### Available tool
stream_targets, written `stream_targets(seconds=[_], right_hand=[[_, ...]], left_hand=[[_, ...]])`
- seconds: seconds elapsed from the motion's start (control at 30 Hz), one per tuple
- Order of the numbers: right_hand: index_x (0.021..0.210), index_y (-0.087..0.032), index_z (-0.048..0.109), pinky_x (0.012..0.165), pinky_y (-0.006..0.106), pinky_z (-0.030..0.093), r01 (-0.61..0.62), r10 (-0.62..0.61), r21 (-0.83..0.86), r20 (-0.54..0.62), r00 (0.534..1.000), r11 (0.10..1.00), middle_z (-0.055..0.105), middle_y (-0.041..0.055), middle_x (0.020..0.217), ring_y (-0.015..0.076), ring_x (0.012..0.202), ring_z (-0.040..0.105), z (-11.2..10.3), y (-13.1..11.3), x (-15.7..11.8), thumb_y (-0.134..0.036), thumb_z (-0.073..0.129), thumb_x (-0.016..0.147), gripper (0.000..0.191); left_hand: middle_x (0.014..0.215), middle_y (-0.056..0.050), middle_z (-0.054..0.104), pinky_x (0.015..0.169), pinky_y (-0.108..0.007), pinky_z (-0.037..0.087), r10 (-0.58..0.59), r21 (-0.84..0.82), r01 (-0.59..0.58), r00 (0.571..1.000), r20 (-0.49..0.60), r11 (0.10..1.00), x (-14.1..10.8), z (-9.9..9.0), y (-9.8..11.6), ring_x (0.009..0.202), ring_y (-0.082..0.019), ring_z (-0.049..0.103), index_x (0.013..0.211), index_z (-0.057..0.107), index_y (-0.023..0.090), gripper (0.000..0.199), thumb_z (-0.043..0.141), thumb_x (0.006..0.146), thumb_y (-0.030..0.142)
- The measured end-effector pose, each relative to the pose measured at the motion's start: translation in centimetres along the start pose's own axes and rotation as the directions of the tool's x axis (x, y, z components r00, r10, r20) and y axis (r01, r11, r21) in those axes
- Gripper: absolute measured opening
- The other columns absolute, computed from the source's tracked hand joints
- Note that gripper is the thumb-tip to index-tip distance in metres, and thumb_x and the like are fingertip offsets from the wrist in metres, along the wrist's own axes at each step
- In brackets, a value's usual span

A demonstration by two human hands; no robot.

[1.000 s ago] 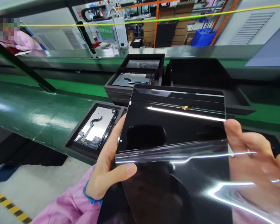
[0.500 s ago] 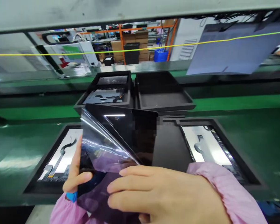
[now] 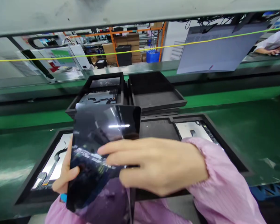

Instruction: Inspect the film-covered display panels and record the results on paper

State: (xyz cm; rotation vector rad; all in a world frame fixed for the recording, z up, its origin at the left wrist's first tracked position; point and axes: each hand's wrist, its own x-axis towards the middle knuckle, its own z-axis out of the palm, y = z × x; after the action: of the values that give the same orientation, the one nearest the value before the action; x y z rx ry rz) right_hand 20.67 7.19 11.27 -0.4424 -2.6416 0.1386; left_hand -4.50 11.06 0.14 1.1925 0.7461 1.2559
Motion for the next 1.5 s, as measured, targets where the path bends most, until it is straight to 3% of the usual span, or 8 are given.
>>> stream_targets(seconds=[0.13, 0.3, 0.4, 0.73, 0.83, 0.97, 1.27, 1.5], right_hand=[[0.073, -0.015, 0.057, 0.104, 0.04, 0.045, -0.134, 0.103, -0.081, -0.313, 0.944, 0.988, 0.065, 0.0099, 0.104, 0.0227, 0.123, 0.049, 0.6, 2.6, 0.9, -0.018, 0.055, 0.09, 0.018], [0.062, -0.019, 0.047, 0.104, 0.048, 0.039, -0.509, 0.362, -0.03, -0.667, 0.651, 0.86, 0.064, 0.0021, 0.102, 0.0256, 0.118, 0.051, 2.6, 5.1, 2.3, -0.025, 0.054, 0.088, 0.028], [0.067, -0.019, 0.049, 0.1, 0.044, 0.042, -0.544, 0.431, 0.063, -0.687, 0.584, 0.837, 0.063, 0.002, 0.102, 0.0214, 0.109, 0.055, 3.3, 5.8, 2.6, -0.029, 0.049, 0.092, 0.027], [0.07, -0.02, 0.052, 0.094, 0.04, 0.046, -0.524, 0.5, 0.208, -0.699, 0.511, 0.826, 0.064, 0.0027, 0.098, 0.0195, 0.103, 0.059, 4.1, 7.0, 1.8, -0.033, 0.05, 0.092, 0.026], [0.066, -0.018, 0.054, 0.093, 0.038, 0.046, -0.415, 0.501, 0.318, -0.724, 0.474, 0.852, 0.066, 0.0024, 0.092, 0.0186, 0.098, 0.061, 4.4, 7.5, 1.1, -0.025, 0.058, 0.087, 0.022], [0.066, -0.015, 0.059, 0.089, 0.036, 0.046, -0.288, 0.478, 0.386, -0.765, 0.432, 0.876, 0.068, 0.0048, 0.088, 0.0179, 0.093, 0.063, 4.8, 8.0, 0.4, -0.012, 0.063, 0.081, 0.016], [0.064, -0.015, 0.06, 0.091, 0.038, 0.044, -0.337, 0.549, 0.444, -0.753, 0.362, 0.831, 0.067, 0.004, 0.085, 0.0184, 0.093, 0.062, 5.4, 7.5, 0.4, -0.012, 0.064, 0.079, 0.016], [0.077, -0.018, 0.066, 0.099, 0.042, 0.04, -0.542, 0.744, 0.51, -0.471, 0.475, 0.668, 0.067, 0.0049, 0.105, 0.0212, 0.103, 0.059, 6.2, 8.2, -1.6, -0.032, 0.065, 0.079, 0.014]], left_hand=[[0.136, 0.002, 0.05, 0.109, -0.033, 0.034, 0.133, -0.087, -0.14, 0.988, -0.082, 0.986, 1.6, 2.5, 0.9, 0.131, -0.025, 0.039, 0.133, 0.053, 0.026, 0.045, 0.053, 0.088, 0.026], [0.133, 0.006, 0.053, 0.112, -0.033, 0.033, 0.159, -0.033, -0.168, 0.967, -0.2, 0.985, 2.2, 3.8, 1.2, 0.13, -0.022, 0.04, 0.135, 0.05, 0.027, 0.038, 0.04, 0.098, 0.026], [0.133, 0.006, 0.052, 0.115, -0.038, 0.026, 0.177, 0.103, -0.156, 0.952, -0.25, 0.982, 2.3, 3.7, 1.2, 0.131, -0.025, 0.038, 0.136, 0.049, 0.025, 0.039, 0.041, 0.098, 0.027], [0.136, 0.012, 0.048, 0.115, -0.039, 0.026, 0.316, 0.326, -0.259, 0.939, -0.135, 0.909, 2.4, 3.4, 1.0, 0.135, -0.026, 0.03, 0.138, 0.045, 0.031, 0.049, 0.051, 0.093, 0.015], [0.142, 0.009, 0.042, 0.117, -0.034, 0.016, 0.26, 0.203, -0.23, 0.956, -0.136, 0.952, 2.2, 3.9, 1.7, 0.14, -0.022, 0.012, 0.139, 0.043, 0.024, 0.043, 0.044, 0.097, 0.016], [0.14, -0.001, 0.045, 0.115, -0.033, 0.022, 0.167, -0.096, -0.174, 0.983, -0.081, 0.98, 2.6, 4.6, 2.1, 0.137, -0.019, 0.027, 0.143, 0.035, 0.014, 0.043, 0.032, 0.1, 0.019], [0.145, 0.003, 0.039, 0.113, -0.032, 0.025, 0.069, -0.024, -0.071, 0.993, -0.095, 0.997, 3.1, 4.3, 1.8, 0.139, -0.018, 0.018, 0.143, 0.033, 0.019, 0.047, 0.035, 0.096, 0.019], [0.149, -0.005, 0.032, 0.115, -0.036, 0.019, -0.136, 0.02, 0.136, 0.991, 0.01, 0.991, 2.3, 1.4, 3.0, 0.14, -0.025, 0.018, 0.148, 0.021, 0.011, 0.082, 0.062, 0.077, 0.013]])
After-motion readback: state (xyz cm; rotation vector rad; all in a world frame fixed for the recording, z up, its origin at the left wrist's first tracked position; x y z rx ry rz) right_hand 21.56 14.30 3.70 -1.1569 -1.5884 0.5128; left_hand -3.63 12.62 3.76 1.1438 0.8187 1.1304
